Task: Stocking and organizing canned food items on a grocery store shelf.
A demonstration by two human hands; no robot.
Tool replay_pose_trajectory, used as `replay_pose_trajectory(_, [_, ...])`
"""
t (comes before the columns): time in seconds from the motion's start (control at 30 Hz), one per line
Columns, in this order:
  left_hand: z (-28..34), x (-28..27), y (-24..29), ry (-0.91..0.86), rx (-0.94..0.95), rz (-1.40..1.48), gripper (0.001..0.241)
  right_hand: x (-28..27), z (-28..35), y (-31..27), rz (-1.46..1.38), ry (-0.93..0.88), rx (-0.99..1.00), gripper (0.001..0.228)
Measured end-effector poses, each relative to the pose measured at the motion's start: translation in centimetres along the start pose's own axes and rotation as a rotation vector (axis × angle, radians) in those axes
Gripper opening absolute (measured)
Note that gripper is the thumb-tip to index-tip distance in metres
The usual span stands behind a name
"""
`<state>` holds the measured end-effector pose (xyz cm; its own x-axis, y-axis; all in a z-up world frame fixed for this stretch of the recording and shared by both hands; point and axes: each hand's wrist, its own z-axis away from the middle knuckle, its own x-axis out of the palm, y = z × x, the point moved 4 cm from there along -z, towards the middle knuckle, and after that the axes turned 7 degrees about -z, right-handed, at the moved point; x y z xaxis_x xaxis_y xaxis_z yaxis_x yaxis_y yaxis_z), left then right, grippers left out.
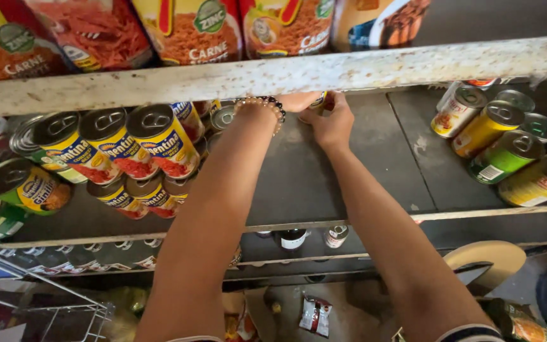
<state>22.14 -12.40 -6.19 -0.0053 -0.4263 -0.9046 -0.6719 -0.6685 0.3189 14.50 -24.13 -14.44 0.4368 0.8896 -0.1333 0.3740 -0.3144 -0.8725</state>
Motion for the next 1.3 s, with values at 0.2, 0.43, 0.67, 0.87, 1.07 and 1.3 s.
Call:
replay_pose_trajectory(0.2, [4.0, -2.2, 1.4, 0.184, 0.092, 0.034, 0.070, 2.2, 0.4, -0.8, -0.015, -0.091, -0.007, 0.057])
replay_pose_trajectory(0.43, [10.7, -9.6, 5.8, -0.087, -0.226, -0.394, 0.098, 6.6, 1.7, -2.0, -0.139, -0.324, -0.092, 0.047])
replay_pose_trajectory(0.67, [13.4, -10.1, 5.3, -0.143, -0.397, -0.316, 0.102, 8.8, 3.3, -4.0, -0.060, -0.511, -0.153, 0.048])
replay_pose_trajectory(0.87, [14.0, -10.9, 5.3, -0.193, -0.462, -0.235, 0.102, 11.5, 2.7, -3.1, -0.149, -0.567, -0.134, 0.031])
replay_pose_trajectory(1.07, [14.0, -10.8, 4.6, -0.224, -0.490, -0.224, 0.102, 12.6, 2.8, -2.0, -0.125, -0.555, -0.232, 0.033])
replay_pose_trajectory(1.3, [15.8, -10.8, 7.5, -0.101, -0.430, -0.379, 0.097, 10.0, 2.9, -1.4, -0.074, -0.516, -0.072, 0.029])
